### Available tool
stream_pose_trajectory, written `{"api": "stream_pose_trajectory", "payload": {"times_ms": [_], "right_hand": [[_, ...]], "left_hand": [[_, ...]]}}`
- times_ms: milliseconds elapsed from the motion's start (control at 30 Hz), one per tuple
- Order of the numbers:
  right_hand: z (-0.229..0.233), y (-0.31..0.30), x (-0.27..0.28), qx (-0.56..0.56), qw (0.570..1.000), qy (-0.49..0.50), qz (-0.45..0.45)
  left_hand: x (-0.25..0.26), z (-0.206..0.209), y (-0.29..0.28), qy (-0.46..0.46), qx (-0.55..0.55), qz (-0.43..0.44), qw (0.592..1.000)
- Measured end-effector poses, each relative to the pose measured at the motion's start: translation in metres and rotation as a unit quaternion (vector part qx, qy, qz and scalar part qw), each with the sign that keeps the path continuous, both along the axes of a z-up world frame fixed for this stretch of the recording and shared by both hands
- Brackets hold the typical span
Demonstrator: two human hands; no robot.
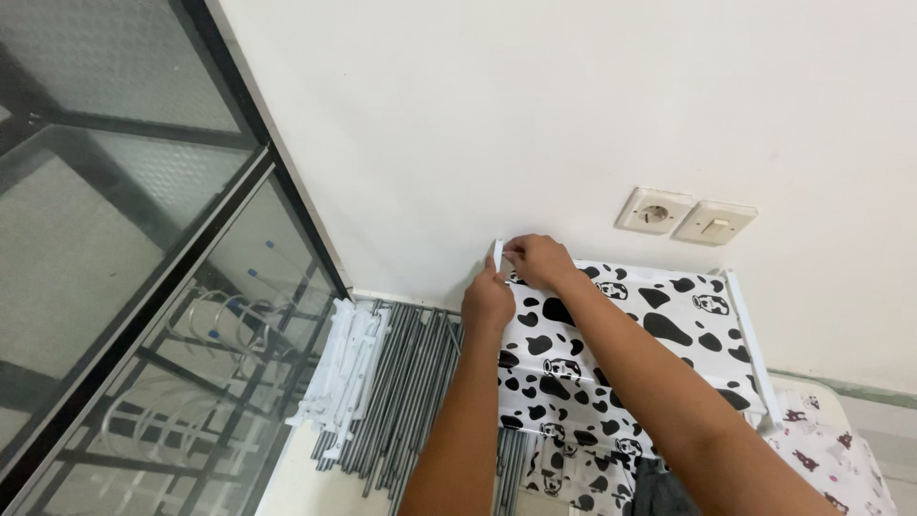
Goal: The person assembles a small storage cabinet by attaching a cow-print fabric cover to a metal frame, securing it with white plastic clips, and then wiping several metal rods with a gray cloth. The assembled unit is placed on the floor.
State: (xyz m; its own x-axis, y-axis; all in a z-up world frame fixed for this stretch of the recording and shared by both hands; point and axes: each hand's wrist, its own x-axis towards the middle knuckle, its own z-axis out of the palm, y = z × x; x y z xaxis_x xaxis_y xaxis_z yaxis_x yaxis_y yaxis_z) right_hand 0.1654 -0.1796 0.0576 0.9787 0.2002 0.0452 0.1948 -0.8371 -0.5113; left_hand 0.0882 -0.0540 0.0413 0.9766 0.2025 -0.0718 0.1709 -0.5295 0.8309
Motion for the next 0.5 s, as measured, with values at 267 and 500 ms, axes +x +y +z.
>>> {"api": "stream_pose_trajectory", "payload": {"times_ms": [267,500], "right_hand": [[-0.003,-0.003,0.006,0.103,0.994,-0.024,0.013],[0.002,0.002,0.003,0.116,0.993,-0.016,-0.023]], "left_hand": [[-0.004,-0.001,0.004,-0.02,-0.022,-0.001,1.0],[0.001,-0.014,0.008,-0.055,-0.07,-0.015,0.996]]}}
